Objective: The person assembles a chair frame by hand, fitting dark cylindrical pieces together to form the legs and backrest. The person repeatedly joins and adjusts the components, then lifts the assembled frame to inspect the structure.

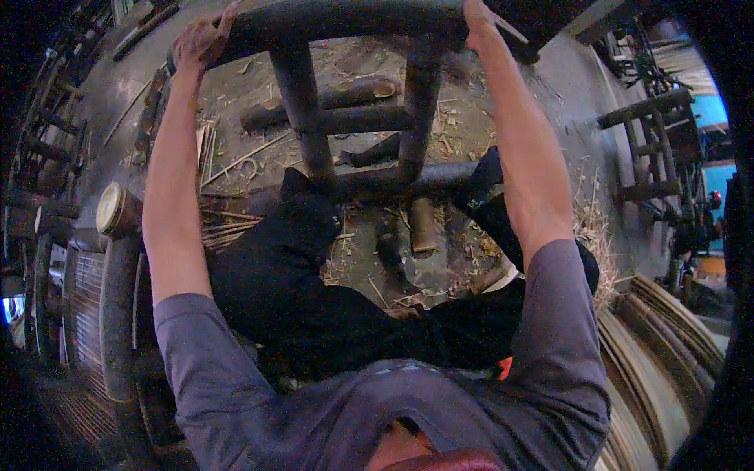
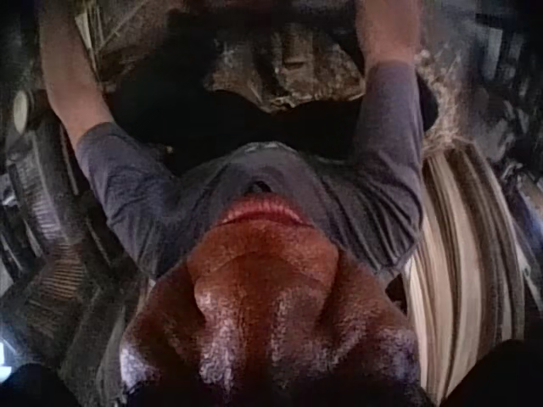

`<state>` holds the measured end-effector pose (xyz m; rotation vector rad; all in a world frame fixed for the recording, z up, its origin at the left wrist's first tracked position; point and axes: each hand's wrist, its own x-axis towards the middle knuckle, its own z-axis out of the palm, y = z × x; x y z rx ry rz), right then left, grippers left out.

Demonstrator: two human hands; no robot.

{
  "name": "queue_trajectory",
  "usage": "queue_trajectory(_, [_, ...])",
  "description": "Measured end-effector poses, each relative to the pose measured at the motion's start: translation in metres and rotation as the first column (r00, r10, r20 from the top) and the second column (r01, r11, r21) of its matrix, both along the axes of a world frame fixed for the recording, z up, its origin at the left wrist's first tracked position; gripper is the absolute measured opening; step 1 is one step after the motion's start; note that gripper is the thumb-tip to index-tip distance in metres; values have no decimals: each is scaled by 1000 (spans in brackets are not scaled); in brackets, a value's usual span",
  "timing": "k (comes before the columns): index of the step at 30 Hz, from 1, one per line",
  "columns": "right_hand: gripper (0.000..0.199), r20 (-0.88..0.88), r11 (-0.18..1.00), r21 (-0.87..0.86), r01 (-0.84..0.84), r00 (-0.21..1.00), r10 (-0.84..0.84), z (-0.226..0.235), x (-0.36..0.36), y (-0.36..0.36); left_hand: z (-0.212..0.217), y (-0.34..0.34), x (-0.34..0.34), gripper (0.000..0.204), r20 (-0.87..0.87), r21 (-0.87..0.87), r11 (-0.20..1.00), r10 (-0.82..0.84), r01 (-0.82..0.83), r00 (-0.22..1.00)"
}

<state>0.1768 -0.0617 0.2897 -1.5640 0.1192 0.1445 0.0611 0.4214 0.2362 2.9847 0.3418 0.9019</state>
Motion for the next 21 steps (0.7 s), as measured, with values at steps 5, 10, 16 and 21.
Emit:
queue_trajectory(5, [52,32,998,-25,54,998,-53,4,-24,-22,47,-70,-33,74,-145,-148,989,-43,21,989])
queue_trajectory(10, [52,52,999,34,-34,998,32,17,-52,-13,36,-25,-55,65,-175,89,983,174,-161,969])
queue_trajectory(16, [53,-4,999,30,-43,999,43,39,-132,-31,40,-65,-131,58,134,153,987,19,-40,991])
queue_trajectory(21, [55,29,995,19,99,995,-99,32,-161,-43,43,-98,-183,52,392,156,984,-144,88,908])
